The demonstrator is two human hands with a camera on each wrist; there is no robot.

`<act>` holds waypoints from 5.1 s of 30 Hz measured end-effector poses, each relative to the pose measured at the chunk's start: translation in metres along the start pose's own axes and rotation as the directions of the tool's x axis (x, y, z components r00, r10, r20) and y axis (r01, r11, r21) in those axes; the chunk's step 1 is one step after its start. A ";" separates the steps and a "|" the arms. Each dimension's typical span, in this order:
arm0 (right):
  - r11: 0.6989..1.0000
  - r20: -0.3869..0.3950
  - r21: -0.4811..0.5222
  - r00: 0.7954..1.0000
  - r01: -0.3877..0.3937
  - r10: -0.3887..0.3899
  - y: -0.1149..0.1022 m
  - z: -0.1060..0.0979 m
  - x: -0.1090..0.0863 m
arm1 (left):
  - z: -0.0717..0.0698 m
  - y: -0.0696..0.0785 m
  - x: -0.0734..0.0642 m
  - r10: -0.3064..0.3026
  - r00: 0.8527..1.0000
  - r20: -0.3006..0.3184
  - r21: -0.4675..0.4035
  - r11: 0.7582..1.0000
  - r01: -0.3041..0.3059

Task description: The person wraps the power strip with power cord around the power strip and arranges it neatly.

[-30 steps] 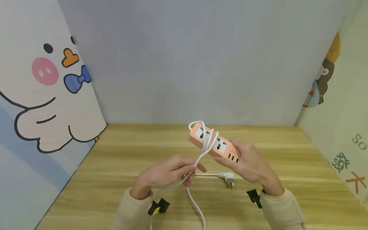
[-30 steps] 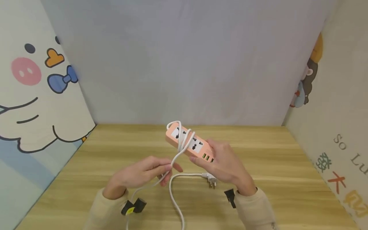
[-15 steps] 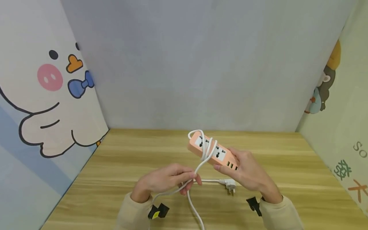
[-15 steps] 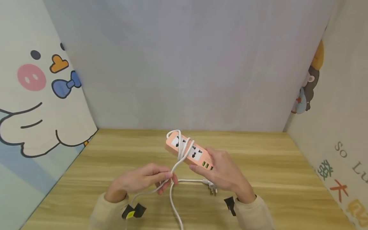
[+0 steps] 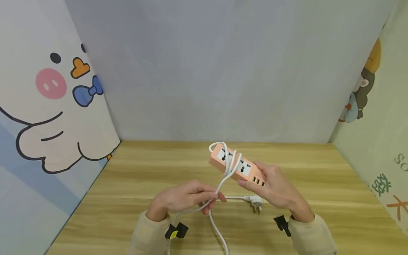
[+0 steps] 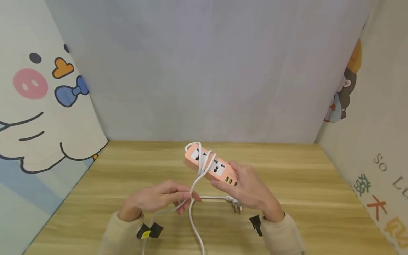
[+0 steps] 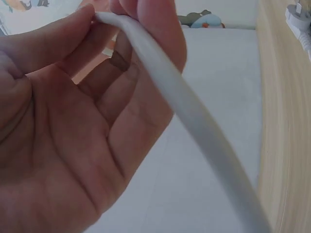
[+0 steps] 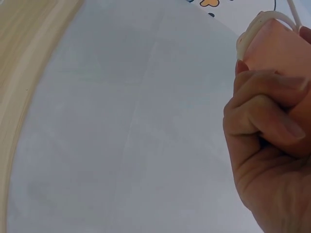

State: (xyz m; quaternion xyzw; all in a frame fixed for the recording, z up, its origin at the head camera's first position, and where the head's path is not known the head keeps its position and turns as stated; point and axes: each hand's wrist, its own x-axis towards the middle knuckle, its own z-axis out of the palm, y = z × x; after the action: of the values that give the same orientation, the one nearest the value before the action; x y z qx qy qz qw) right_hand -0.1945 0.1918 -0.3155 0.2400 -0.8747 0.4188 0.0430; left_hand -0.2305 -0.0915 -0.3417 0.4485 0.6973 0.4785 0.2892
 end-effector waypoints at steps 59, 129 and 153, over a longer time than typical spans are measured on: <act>0.965 0.218 0.182 0.949 0.189 -0.227 -0.002 0.008 -0.007 | -0.006 -0.039 0.015 0.194 0.948 -0.251 0.238 0.962 -0.133; 0.965 0.506 0.184 0.823 0.188 -0.257 -0.003 0.008 -0.012 | 0.000 -0.018 0.013 0.023 0.887 -0.462 0.257 0.960 0.109; 0.998 0.526 -0.024 0.850 0.055 -0.034 0.008 0.020 -0.002 | 0.003 -0.009 0.013 0.050 0.863 -0.503 0.440 0.874 0.206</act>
State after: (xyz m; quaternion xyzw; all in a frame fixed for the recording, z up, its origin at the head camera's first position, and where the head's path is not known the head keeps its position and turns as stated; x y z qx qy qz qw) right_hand -0.1935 0.1822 -0.3345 0.3645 -0.8552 0.3198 -0.1832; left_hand -0.2365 -0.0798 -0.3508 0.3370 0.8625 0.3776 -0.0014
